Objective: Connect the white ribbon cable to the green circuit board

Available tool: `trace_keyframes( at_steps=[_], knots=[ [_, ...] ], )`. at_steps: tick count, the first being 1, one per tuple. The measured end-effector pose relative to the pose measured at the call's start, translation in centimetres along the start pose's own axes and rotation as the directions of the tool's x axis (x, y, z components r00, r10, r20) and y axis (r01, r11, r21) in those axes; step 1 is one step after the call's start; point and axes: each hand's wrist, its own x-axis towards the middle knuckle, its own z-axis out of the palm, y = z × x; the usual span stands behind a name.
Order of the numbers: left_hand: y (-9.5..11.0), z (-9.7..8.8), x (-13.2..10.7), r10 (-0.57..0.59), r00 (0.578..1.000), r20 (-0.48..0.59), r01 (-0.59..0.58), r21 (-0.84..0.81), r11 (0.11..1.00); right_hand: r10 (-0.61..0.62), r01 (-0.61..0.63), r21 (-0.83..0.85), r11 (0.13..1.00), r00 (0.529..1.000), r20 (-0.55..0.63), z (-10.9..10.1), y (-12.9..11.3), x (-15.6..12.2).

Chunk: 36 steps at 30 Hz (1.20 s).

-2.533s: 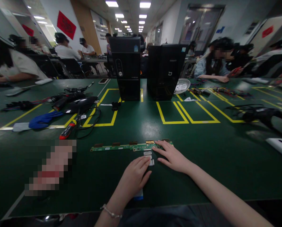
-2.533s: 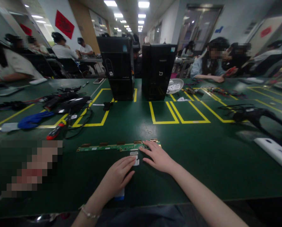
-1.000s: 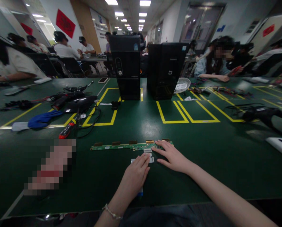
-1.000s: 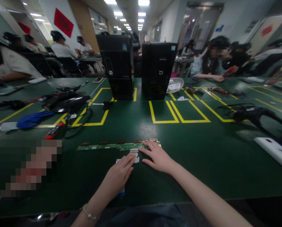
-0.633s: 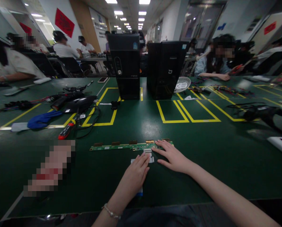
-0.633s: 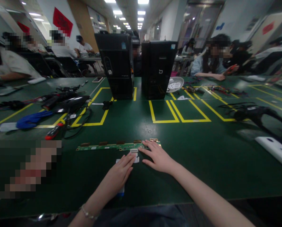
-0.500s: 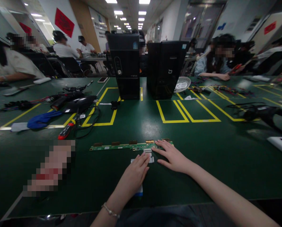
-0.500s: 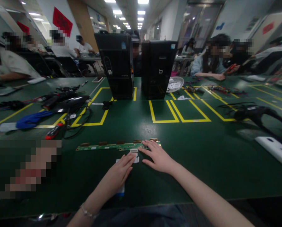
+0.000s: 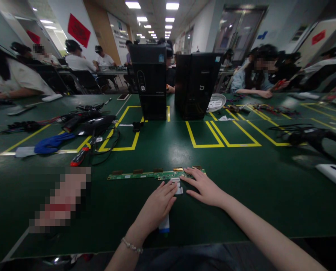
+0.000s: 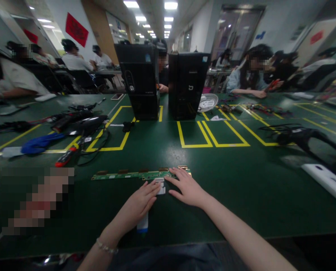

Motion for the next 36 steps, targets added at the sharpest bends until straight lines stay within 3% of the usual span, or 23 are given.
trace_keyframes(
  at_steps=[6, 11, 16, 24, 29, 36],
  knots=[
    [-0.5, -1.6, -1.2, -0.022, 0.994, -0.11, 0.03, 0.067, 0.997, -0.007, 0.007, -0.006, 1.0, 1.0, -0.01, 0.2, 0.3, 0.1],
    [-3.6, -2.8, -4.5, -0.143, 0.978, -0.149, 0.161, 0.117, 0.98, 0.019, -0.019, 0.003, 1.0, 0.999, 0.029, -0.4, 0.2, 0.2],
    [-5.8, -2.4, -7.1, -0.156, 0.973, -0.172, 0.182, 0.148, 0.972, 0.032, -0.032, -0.002, 0.999, 0.998, 0.048, -0.7, 0.0, 0.2],
    [-5.3, -1.8, -6.6, -0.239, 0.953, -0.187, 0.268, 0.149, 0.952, 0.001, -0.001, -0.008, 1.0, 1.0, -0.011, -0.7, 0.2, 0.3],
    [-5.6, -1.7, -6.7, -0.269, 0.948, -0.168, 0.291, 0.125, 0.948, -0.079, 0.083, 0.043, 0.996, 0.994, -0.081, -0.8, -0.5, 0.6],
    [-5.6, -1.6, -6.7, -0.293, 0.943, -0.155, 0.312, 0.112, 0.944, -0.12, 0.119, 0.066, 0.991, 0.993, 0.016, -0.8, -1.5, 1.1]
  ],
)
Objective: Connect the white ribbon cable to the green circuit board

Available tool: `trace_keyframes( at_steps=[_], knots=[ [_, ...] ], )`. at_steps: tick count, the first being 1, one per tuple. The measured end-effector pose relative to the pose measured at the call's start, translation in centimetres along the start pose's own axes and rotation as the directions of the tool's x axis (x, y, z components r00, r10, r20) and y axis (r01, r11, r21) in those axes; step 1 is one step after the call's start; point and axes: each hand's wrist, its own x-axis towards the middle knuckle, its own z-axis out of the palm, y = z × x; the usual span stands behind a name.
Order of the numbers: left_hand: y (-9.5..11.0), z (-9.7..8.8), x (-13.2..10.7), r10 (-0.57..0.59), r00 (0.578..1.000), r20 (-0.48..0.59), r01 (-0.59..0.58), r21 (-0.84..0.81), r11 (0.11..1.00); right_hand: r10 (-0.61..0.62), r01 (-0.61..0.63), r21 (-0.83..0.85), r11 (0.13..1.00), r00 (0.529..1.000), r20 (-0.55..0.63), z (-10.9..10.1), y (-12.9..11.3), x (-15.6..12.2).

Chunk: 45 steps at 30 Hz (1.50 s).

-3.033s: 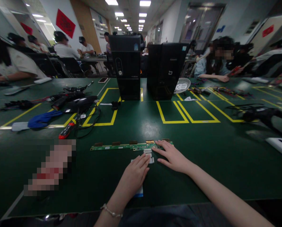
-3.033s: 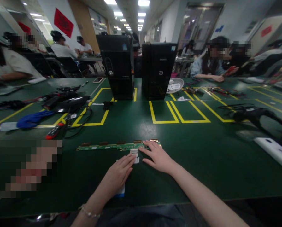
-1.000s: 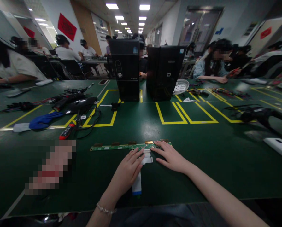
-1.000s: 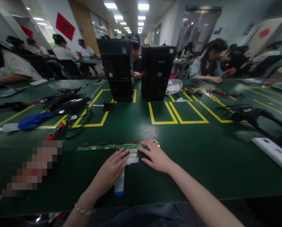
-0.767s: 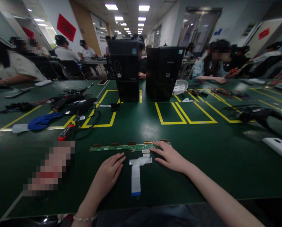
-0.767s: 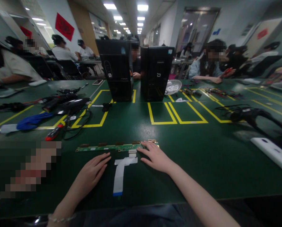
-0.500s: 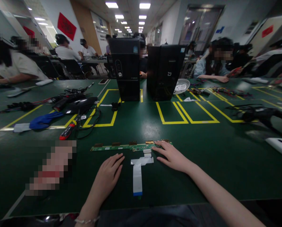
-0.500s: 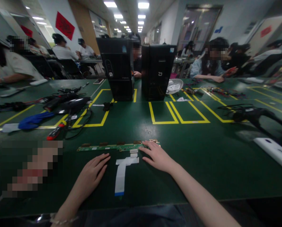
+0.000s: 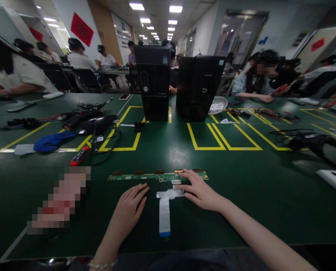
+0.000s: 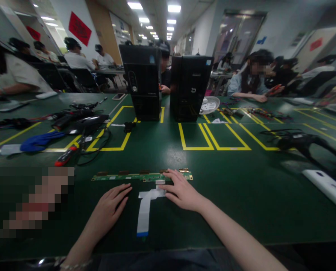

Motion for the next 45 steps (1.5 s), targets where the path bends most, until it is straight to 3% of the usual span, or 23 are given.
trace_keyframes(
  at_steps=[6, 20, 27, 31, 35, 40, 45],
  knots=[
    [0.0, 0.0, 0.0, 0.011, 1.0, -0.005, -0.011, 0.005, 1.0, 0.024, -0.024, -0.006, 1.0, 0.997, 0.077, -0.2, 0.0, -0.1],
    [0.1, 0.0, 0.0, 0.01, 1.0, -0.018, -0.01, -0.015, 1.0, 0.081, -0.077, -0.034, 0.996, 0.989, 0.125, -0.5, 0.0, -1.5],
    [0.3, 0.1, 0.0, 0.004, 1.0, -0.028, -0.005, -0.02, 1.0, 0.259, -0.246, -0.156, 0.957, 0.963, 0.07, -0.6, 0.1, -5.8],
    [0.4, -0.1, 0.0, -0.01, 1.0, -0.017, 0.01, -0.021, 1.0, 0.388, -0.387, -0.27, 0.882, 0.92, -0.049, 0.1, 0.0, -9.3],
    [0.4, -0.1, 0.0, -0.005, 1.0, -0.026, 0.004, -0.033, 0.999, 0.514, -0.572, -0.337, 0.748, 0.82, -0.25, 1.2, 0.7, -12.8],
    [0.3, -0.2, 0.0, 0.002, 0.999, -0.035, -0.003, -0.036, 0.999, 0.731, -0.825, -0.332, 0.458, 0.561, -0.387, 0.9, 3.2, -16.3],
    [0.3, -0.2, 0.0, 0.006, 0.999, -0.039, -0.007, -0.034, 0.999, 0.853, -0.934, -0.264, 0.24, 0.333, -0.401, -1.2, 6.9, -19.4]
  ],
)
